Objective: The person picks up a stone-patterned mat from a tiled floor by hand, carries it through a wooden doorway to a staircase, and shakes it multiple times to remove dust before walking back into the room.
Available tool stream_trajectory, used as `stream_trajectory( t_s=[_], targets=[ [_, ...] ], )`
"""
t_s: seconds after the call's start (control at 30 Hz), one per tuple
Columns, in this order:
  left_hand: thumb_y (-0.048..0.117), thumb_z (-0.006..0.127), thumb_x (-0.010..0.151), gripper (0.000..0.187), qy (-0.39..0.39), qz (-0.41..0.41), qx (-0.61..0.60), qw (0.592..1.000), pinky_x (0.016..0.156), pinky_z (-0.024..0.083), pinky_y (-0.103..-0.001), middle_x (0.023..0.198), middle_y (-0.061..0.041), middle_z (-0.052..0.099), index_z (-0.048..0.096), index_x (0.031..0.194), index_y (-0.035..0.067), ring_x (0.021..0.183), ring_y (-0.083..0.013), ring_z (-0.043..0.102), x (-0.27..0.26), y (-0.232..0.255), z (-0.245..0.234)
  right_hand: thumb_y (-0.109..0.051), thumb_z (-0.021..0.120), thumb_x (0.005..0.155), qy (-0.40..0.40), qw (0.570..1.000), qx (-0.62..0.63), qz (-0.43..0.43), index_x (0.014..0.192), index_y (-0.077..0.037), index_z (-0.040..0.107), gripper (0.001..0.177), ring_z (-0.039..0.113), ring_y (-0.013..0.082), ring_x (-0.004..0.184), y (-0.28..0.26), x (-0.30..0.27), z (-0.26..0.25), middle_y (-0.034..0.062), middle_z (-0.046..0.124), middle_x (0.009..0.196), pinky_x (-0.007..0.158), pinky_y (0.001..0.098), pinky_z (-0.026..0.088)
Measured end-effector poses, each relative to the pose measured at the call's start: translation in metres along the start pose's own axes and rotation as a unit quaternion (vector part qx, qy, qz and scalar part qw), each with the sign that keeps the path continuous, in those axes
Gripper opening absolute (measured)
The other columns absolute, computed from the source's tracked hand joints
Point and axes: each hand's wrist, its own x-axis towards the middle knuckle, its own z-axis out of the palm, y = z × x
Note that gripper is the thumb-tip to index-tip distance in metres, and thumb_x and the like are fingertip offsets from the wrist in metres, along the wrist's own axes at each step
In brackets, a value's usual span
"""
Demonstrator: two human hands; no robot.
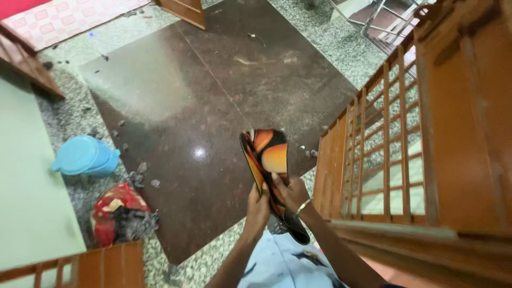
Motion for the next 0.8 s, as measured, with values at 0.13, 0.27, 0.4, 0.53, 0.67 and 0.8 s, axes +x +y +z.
stream_trajectory(
  t_s=[0.13,0.27,0.4,0.53,0.67,0.8],
  targets=[
    [0.03,0.042,0.109,0.042,0.009,-0.016,-0.003,1.0,0.09,0.051,-0.034,0.116,-0.01,0.069,0.059,0.134,0.0,0.102,-0.017,0.061,0.124,0.018,0.024,-0.042,0.062,0.103,0.042,0.996,-0.071,-0.022,0.099,0.001,0.077,0.046,0.069,0.0169,0.076,0.03,0.128,-0.01,0.0166,0.074,0.082,0.069,0.0363,0.053],
    [0.036,0.042,0.107,0.045,0.024,-0.014,0.036,0.999,0.092,0.05,-0.03,0.117,-0.007,0.07,0.06,0.133,0.004,0.104,-0.0125,0.061,0.248,0.06,0.063,-0.037,0.059,0.104,0.062,0.991,-0.096,-0.076,0.102,0.002,0.074,0.042,0.069,0.013,0.08,0.018,0.253,-0.041,0.0144,0.072,0.083,0.067,0.0381,0.052],
    [0.041,0.04,0.107,0.049,0.026,-0.049,0.059,0.997,0.088,0.052,-0.032,0.111,-0.011,0.072,0.062,0.129,0.003,0.097,-0.0135,0.063,0.355,0.09,0.092,-0.036,0.058,0.105,0.033,0.999,-0.015,0.012,0.108,0.003,0.07,0.041,0.06,0.0144,0.077,-0.007,0.35,-0.062,0.0104,0.071,0.082,0.07,0.0352,0.05],
    [0.042,0.043,0.108,0.05,0.012,-0.033,0.11,0.993,0.084,0.054,-0.032,0.104,-0.012,0.074,0.065,0.125,0.0,0.092,-0.0129,0.062,0.485,0.106,0.121,-0.035,0.056,0.109,0.034,0.995,0.089,0.014,0.111,0.003,0.07,0.041,0.059,0.0098,0.088,-0.011,0.452,-0.083,0.0033,0.067,0.095,0.078,0.0279,0.05],
    [0.034,0.055,0.103,0.047,-0.053,0.06,0.137,0.987,0.089,0.053,-0.031,0.115,-0.015,0.072,0.059,0.134,-0.001,0.102,-0.0141,0.066,0.606,0.14,0.162,-0.036,0.052,0.1,0.056,0.946,0.28,0.152,0.117,-0.007,0.067,0.037,0.066,0.0101,0.09,-0.005,0.563,-0.11,-0.0019,0.07,0.103,0.082,0.0287,0.055],
    [0.025,0.073,0.098,0.055,-0.166,0.172,0.167,0.957,0.096,0.051,-0.034,0.13,-0.021,0.067,0.054,0.138,-0.007,0.119,-0.0191,0.064,0.718,0.201,0.212,-0.039,0.053,0.112,0.13,0.901,0.405,0.09,0.132,-0.002,0.061,0.043,0.055,0.0146,0.099,0.01,0.669,-0.131,0.0032,0.059,0.113,0.085,0.0324,0.047]
  ],
)
